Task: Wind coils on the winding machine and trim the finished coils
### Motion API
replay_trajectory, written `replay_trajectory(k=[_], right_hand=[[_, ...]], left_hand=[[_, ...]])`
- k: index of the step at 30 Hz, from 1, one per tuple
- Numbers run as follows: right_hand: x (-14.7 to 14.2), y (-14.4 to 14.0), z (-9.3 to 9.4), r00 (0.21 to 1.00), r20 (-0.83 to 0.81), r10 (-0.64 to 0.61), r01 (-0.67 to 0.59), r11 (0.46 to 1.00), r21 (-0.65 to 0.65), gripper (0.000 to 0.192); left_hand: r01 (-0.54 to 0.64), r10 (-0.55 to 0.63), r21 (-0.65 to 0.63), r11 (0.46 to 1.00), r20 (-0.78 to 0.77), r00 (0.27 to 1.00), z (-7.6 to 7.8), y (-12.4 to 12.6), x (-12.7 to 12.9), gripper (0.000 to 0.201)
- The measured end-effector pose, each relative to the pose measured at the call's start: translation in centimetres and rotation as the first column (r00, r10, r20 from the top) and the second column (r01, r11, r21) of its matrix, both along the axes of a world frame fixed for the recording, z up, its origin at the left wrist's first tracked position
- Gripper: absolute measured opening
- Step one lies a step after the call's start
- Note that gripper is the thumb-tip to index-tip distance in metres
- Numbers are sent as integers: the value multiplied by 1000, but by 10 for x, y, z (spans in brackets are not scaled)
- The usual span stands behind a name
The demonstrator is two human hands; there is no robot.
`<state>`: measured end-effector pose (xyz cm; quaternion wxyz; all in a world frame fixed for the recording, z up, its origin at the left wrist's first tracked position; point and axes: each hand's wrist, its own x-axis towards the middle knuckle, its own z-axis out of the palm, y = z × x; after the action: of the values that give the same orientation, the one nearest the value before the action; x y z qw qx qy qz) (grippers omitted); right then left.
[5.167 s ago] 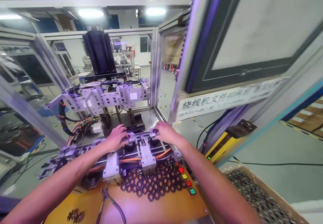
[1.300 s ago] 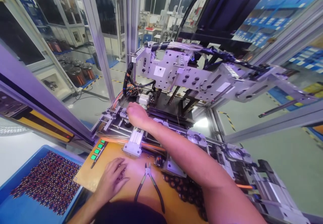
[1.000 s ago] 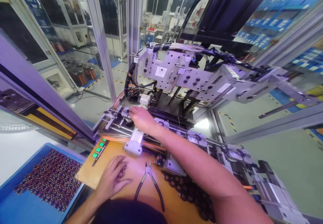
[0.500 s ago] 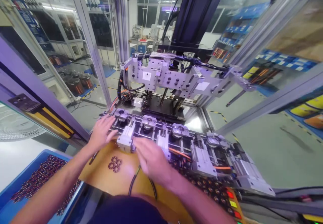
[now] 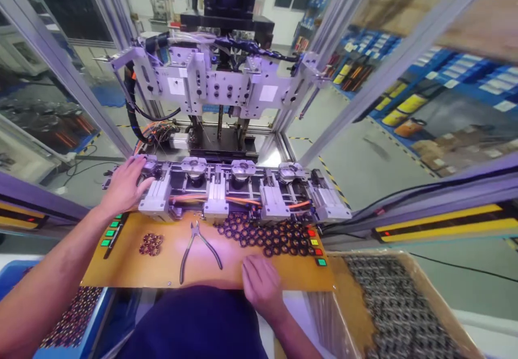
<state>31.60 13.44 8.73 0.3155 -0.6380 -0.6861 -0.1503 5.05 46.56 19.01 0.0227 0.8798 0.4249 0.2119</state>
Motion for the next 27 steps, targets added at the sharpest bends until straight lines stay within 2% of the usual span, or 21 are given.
replay_trajectory(k=[2,4,7,9,12,14,15,16,18,19,20,21,22,23,25,27], right_hand=[[1,12,-3,998,6,-59,59,997,-56,18],[3,25,-3,994,7,-113,113,988,-108,19],[7,35,-7,991,-6,-134,132,980,-151,23],[10,37,-10,993,-30,-115,109,981,-158,26],[10,39,-6,993,-98,-68,54,988,-144,28],[5,40,8,986,-165,-2,-19,992,-125,26],[-1,41,18,978,-206,44,-69,991,-116,24],[-7,42,30,965,-247,92,-121,987,-105,21],[-23,44,58,927,-329,181,-215,974,-69,16],[-31,45,71,894,-390,222,-258,965,-41,14],[-39,47,83,849,-460,261,-295,955,-2,14],[-46,49,92,794,-532,295,-327,944,37,15],[-52,52,100,732,-600,323,-352,933,73,18],[-57,55,105,671,-658,342,-375,922,97,21],[-63,60,108,590,-730,346,-413,906,96,22],[-65,65,108,547,-772,323,-452,891,53,17]], left_hand=[[-7,7,5,1000,30,1000,8,-6,-2,58],[-23,19,37,999,102,995,17,-23,-7,57],[-9,-23,101,995,310,950,26,-68,-18,47],[51,-84,93,994,397,914,24,-102,-24,39],[131,-101,-35,991,453,886,13,-146,-22,33],[199,-79,-213,957,470,879,6,-167,-11,29],[243,-61,-329,913,478,876,4,-175,-3,28],[300,-38,-464,834,495,868,4,-182,6,29],[440,24,-677,589,559,829,7,-191,24,36],[504,58,-723,472,596,801,9,-194,32,38],[553,91,-737,389,628,772,12,-196,38,38],[585,115,-733,347,653,749,15,-198,42,36],[596,128,-725,345,665,735,18,-198,45,34],[590,135,-717,371,670,730,21,-199,45,32],[560,147,-705,435,670,728,25,-198,42,30],[511,139,-684,520,659,739,27,-196,37,29]])
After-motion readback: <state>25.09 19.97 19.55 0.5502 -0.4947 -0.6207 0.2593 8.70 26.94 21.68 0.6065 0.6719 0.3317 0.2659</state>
